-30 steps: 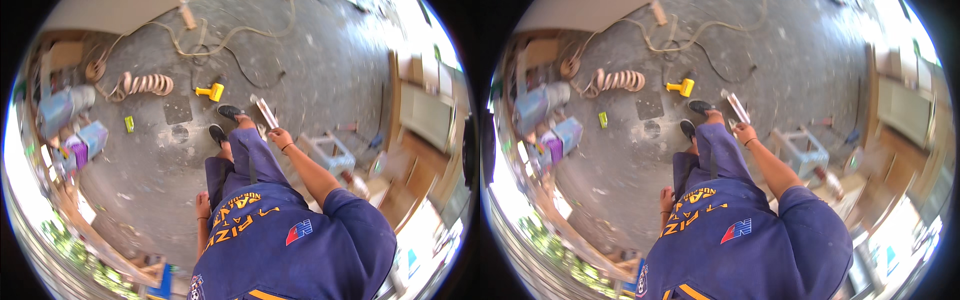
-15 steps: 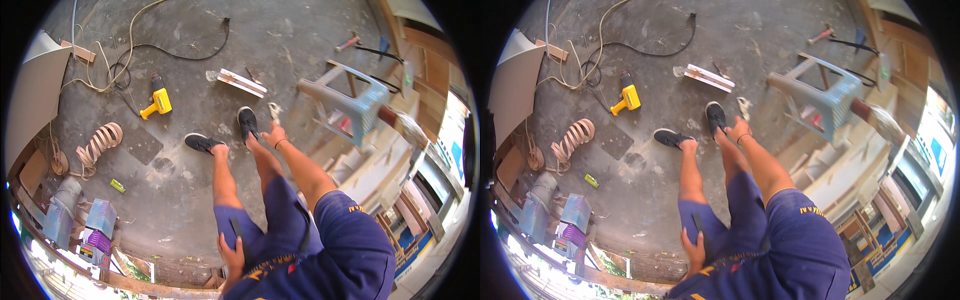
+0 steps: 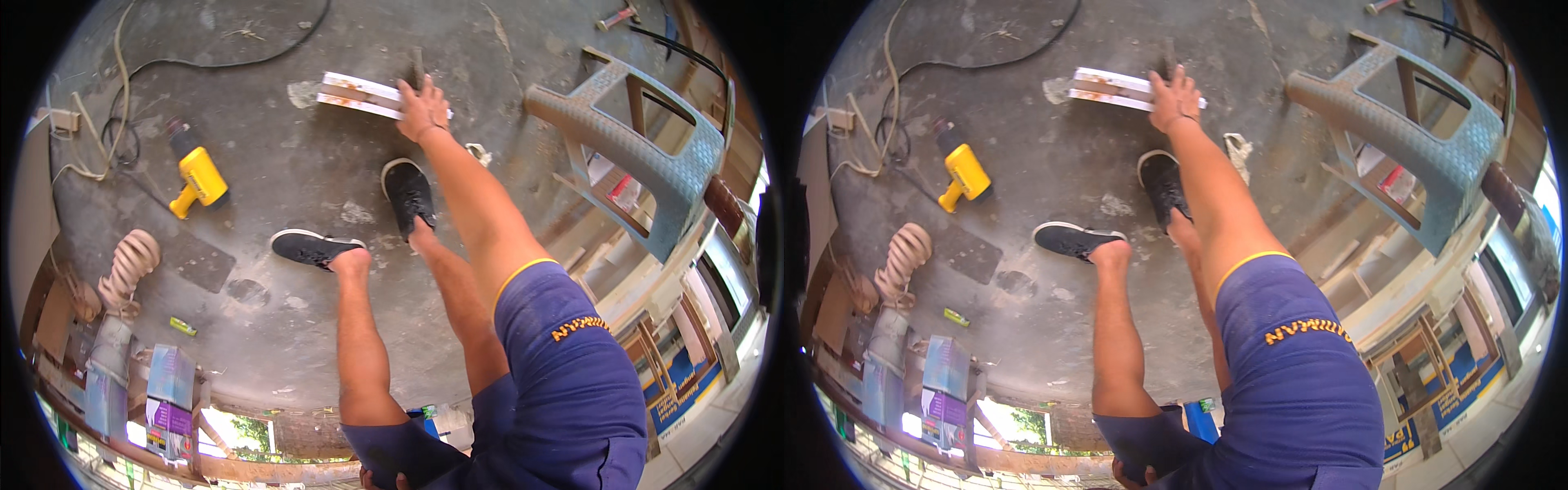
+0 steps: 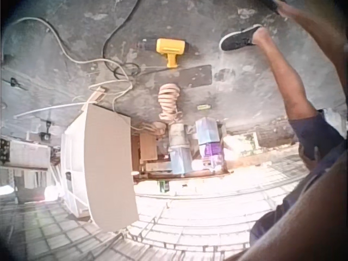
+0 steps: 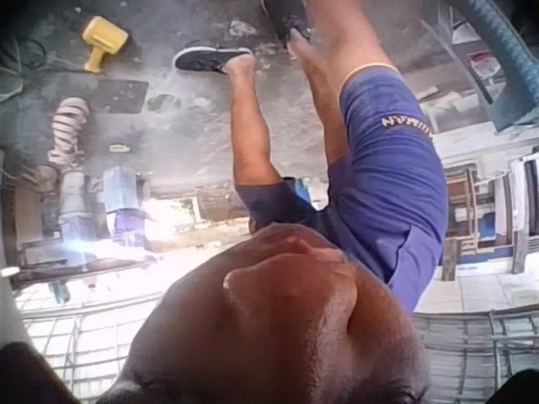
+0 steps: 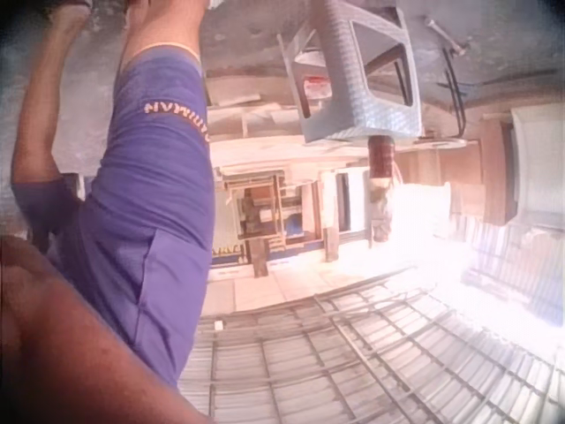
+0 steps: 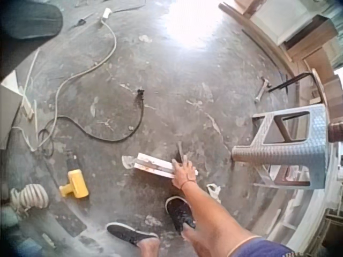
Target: The person assembles a wooden shelf by positioning curved trim along its edge and securing a side panel with a power drill.
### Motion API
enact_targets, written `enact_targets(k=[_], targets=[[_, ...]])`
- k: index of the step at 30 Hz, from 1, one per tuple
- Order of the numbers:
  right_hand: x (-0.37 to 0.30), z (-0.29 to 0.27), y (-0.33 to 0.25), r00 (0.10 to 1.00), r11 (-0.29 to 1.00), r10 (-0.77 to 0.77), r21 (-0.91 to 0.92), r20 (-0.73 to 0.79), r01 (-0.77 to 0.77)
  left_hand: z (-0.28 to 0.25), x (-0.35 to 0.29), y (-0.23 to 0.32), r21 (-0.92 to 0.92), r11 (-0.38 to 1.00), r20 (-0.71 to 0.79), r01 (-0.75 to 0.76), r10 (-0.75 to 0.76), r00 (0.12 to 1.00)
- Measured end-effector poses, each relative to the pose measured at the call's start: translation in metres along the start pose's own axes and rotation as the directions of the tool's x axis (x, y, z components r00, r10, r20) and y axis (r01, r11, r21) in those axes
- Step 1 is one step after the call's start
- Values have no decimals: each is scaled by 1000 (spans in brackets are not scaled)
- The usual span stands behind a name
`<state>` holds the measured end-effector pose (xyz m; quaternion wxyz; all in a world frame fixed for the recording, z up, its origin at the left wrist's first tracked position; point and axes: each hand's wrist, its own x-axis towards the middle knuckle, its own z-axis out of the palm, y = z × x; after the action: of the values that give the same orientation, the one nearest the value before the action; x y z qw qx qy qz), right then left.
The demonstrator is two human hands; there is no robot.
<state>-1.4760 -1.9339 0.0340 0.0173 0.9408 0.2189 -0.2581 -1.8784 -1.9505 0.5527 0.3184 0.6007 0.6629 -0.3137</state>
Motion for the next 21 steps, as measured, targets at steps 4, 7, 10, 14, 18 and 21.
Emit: enact_targets(k=[4,7,10,14,18,21], targets=[[-5,-9,8,995,997,-78,23,55,77,-3,7,4,-3,1000,6,8,-8,1000],[-17,-40,-5,984,998,-63,35,166,58,-8,-6,2,-32,999,-10,5,-5,1000],[-44,-64,-8,968,999,-29,50,250,17,-15,-23,-7,16,995,3,-103,103,995],[-117,-81,18,955,949,-138,310,261,52,-6,-24,7,-242,966,-18,87,-94,995],[-216,-193,-45,783,930,-256,365,567,40,-8,-52,-28,-400,916,-21,6,-15,1000],[-282,-282,-126,596,813,-582,410,554,412,19,-47,-49,-515,855,-125,59,-143,982]])
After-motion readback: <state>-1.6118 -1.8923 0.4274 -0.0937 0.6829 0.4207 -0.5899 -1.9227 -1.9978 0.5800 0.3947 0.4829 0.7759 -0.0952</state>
